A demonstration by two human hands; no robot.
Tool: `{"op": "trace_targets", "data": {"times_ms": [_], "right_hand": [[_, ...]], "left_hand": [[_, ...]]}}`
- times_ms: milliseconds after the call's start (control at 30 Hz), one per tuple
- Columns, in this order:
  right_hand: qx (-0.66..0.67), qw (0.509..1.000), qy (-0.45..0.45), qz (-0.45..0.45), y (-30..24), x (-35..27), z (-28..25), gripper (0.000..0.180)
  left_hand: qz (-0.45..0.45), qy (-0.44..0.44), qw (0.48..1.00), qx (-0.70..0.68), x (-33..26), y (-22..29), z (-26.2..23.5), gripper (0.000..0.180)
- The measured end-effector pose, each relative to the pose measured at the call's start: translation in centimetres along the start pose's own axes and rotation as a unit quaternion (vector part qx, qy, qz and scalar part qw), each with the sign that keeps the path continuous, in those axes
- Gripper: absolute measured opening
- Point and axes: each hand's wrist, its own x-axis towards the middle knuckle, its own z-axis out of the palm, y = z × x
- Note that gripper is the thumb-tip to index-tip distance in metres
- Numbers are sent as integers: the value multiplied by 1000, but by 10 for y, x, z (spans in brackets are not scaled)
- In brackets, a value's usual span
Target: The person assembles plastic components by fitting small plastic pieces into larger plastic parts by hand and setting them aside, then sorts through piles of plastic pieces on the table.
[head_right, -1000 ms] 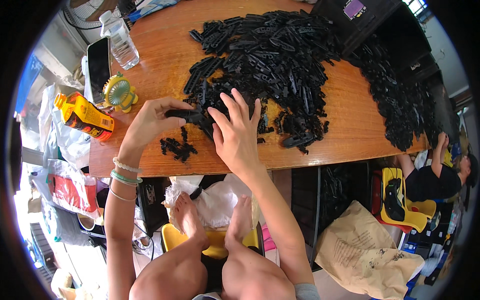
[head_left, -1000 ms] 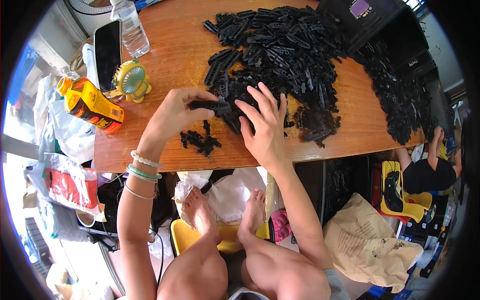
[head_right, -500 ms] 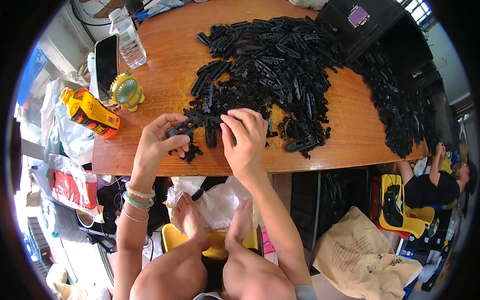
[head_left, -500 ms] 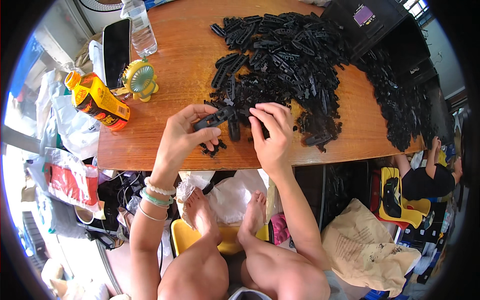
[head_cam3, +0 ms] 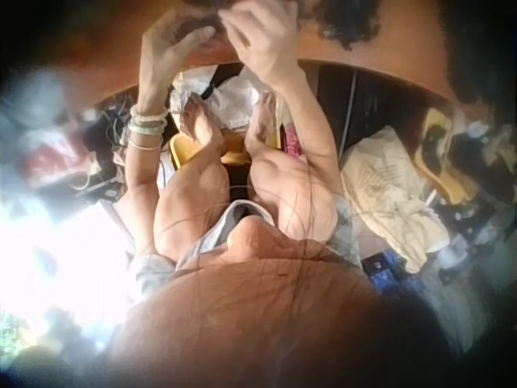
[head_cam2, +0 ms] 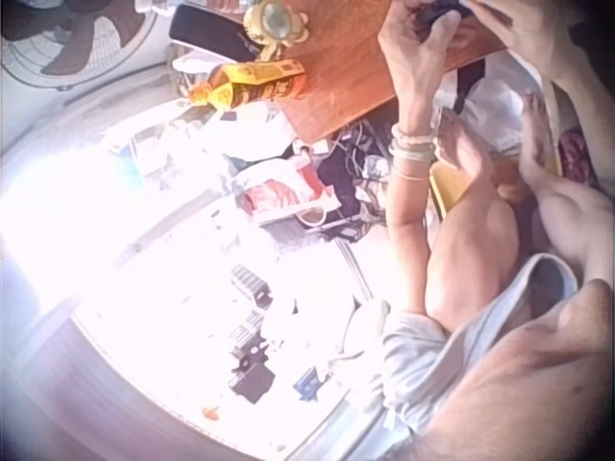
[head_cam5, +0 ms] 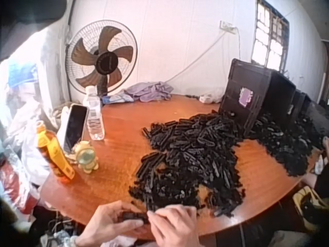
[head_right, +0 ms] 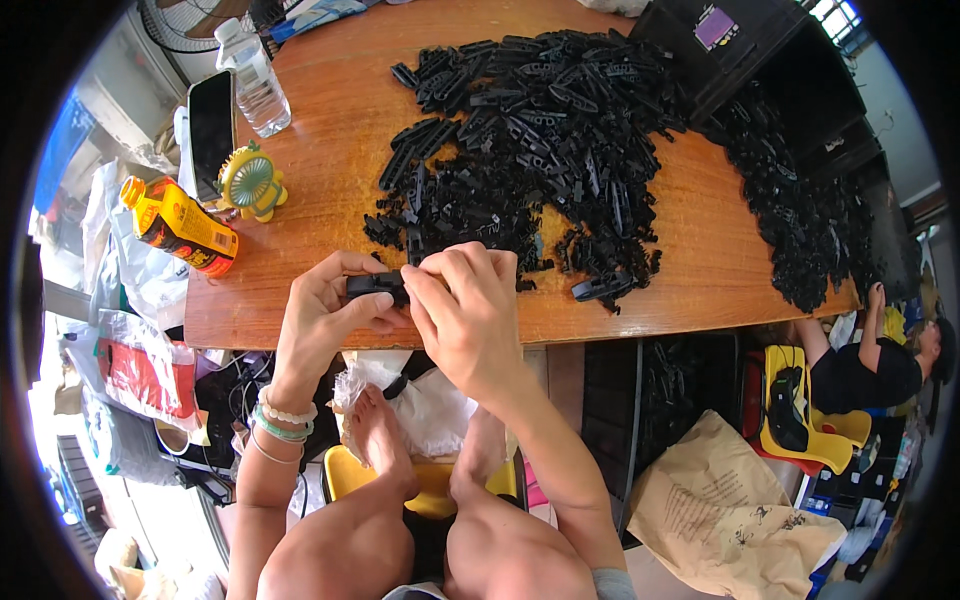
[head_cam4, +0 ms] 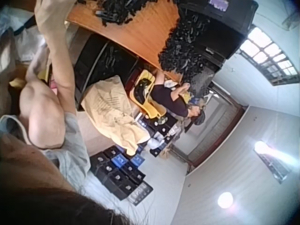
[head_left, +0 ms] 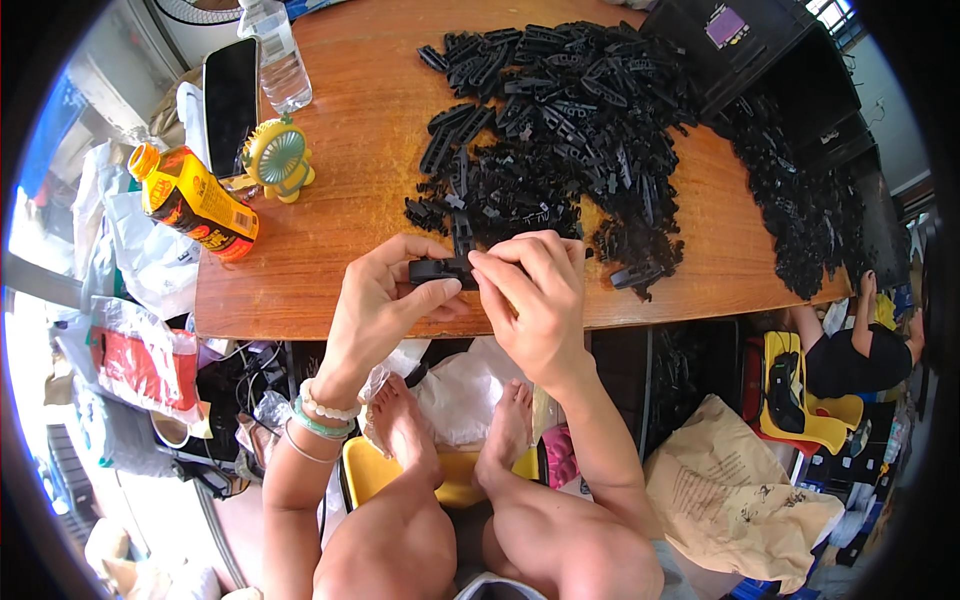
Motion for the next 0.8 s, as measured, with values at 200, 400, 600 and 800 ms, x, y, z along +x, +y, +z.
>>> {"op": "trace_targets", "data": {"times_ms": [200, 400, 600, 800], "right_hand": [[147, 985, 1, 93, -3, 1, -3, 25], [270, 925, -88, 252, -7, -15, -7, 26], [368, 815, -237, 380, -4, -38, -32, 24], [242, 910, -160, 296, -9, -43, -15, 11]], "left_hand": [[47, 33, 998, 8, -4, -7, 1, 20], [0, 7, 1000, -13, -13, -1, 5, 20], [99, -11, 973, 208, 0, -2, -11, 15], [252, 83, 786, 558, 49, -23, -3, 33]]}}
